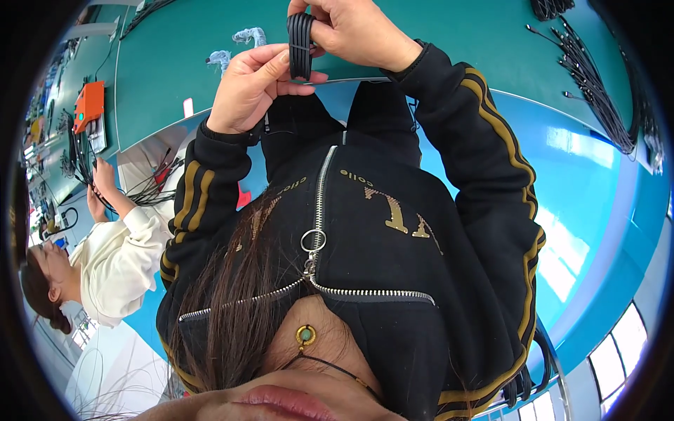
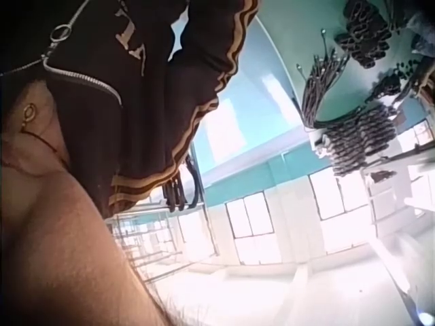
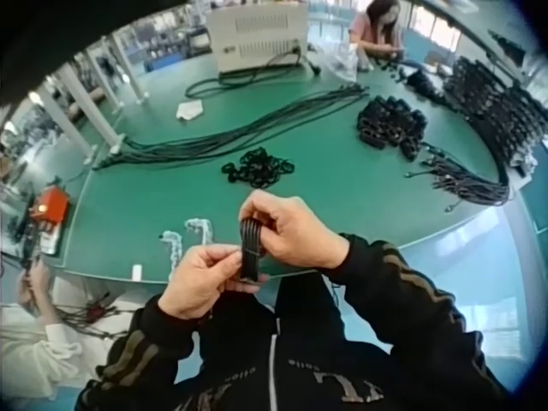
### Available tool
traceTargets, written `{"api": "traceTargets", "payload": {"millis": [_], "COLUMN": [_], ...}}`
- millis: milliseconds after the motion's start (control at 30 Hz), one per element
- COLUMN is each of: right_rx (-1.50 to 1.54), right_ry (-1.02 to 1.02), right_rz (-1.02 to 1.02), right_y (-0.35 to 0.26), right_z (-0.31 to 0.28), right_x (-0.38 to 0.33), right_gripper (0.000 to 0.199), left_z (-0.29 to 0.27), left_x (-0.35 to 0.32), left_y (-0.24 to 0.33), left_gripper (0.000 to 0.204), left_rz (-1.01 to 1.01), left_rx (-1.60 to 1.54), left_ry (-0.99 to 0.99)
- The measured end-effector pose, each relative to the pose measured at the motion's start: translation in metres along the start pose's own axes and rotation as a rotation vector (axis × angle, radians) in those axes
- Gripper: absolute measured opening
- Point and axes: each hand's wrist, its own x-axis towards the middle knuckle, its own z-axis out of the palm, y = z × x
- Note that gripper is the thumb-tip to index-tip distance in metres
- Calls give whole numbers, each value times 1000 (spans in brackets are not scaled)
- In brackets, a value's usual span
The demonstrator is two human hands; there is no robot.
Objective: The person picks up a coiled cable and secures it with a rubber band before placing it on a pile. They then take a long cable, coil it around their hand, and secure the new coil with another rubber band.
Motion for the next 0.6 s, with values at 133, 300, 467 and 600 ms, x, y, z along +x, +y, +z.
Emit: {"api": "traceTargets", "payload": {"millis": [133, 300, 467, 600], "right_rx": [-19, -2, 51, 57], "right_ry": [42, 62, 42, 62], "right_rz": [6, 9, 23, 22], "right_y": [3, 10, 10, 6], "right_z": [-1, -2, -3, -4], "right_x": [0, 0, 0, -2], "right_gripper": [10, 10, 9, 9], "left_z": [2, 14, 13, 15], "left_x": [-3, -7, -5, -4], "left_y": [-2, -8, -10, -11], "left_gripper": [32, 20, 18, 18], "left_rz": [11, 144, 173, 181], "left_rx": [-61, -71, -19, -47], "left_ry": [-17, -19, -18, -24]}}
